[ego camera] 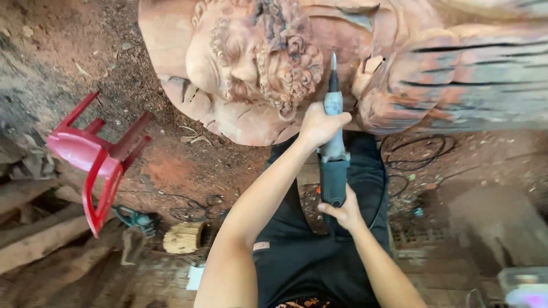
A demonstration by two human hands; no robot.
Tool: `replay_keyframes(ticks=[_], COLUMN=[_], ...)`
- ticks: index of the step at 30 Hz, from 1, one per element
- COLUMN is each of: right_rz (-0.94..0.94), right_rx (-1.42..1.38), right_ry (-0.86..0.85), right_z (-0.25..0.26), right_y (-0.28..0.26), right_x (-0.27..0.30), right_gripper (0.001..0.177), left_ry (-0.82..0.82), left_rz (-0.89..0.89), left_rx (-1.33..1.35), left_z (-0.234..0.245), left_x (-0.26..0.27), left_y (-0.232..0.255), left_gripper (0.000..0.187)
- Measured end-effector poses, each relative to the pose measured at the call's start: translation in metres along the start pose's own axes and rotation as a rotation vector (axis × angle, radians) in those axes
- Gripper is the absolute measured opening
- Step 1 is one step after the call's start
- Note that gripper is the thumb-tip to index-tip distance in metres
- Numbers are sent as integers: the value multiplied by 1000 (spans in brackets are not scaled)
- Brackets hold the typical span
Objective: Using a power rotary tool to carve intricate details and textures into a large wooden sculpture of a figure.
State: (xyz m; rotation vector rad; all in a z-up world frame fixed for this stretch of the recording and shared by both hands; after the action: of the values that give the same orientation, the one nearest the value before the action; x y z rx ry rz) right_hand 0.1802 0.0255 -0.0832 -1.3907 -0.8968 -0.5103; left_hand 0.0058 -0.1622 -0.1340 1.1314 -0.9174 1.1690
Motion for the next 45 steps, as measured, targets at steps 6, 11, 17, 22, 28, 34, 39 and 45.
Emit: replay_keyframes(ticks=[6,11,17,22,28,34,39,45], right_rz=[77,31,-50,-83,-113,-129,-122,-182], right_rx=[79,-23,-5,71,151,158,150,-51], right_ry=[-17,-65,-120,-139,-153,-159,-184,-219], right_z=[20,37,46,54,62,61,76,89], right_y=[3,9,-14,-9,1,-18,24,18], right_x=[-28,-37,-44,-48,-50,-49,-2,31], right_gripper=[61,57,59,64,66,66,76,103], left_ry=[94,129,194,204,208,212,156,-159], left_rz=[21,22,36,69,127,98,-150,-57], left_rx=[145,148,175,182,162,250,371,970], left_z=[-9,-19,-14,-17,-17,-16,-30,-64], left_x=[-12,-6,16,10,-1,7,51,47], left_y=[-3,19,53,45,30,31,28,2], left_gripper=[17,21,22,21,20,16,14,20])
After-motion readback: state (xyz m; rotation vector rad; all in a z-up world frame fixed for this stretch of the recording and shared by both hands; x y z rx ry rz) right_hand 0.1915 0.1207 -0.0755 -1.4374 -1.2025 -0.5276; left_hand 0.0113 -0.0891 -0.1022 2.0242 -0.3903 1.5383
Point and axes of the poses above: each hand's wrist, its own x-axis away from the middle knuckle, its own z-axis out of the back of the hand, y = z × x, the point moved 8 cm from there along -x, towards the middle knuckle, and after that the axes turned 7 degrees about y, right-handed, at the moved point
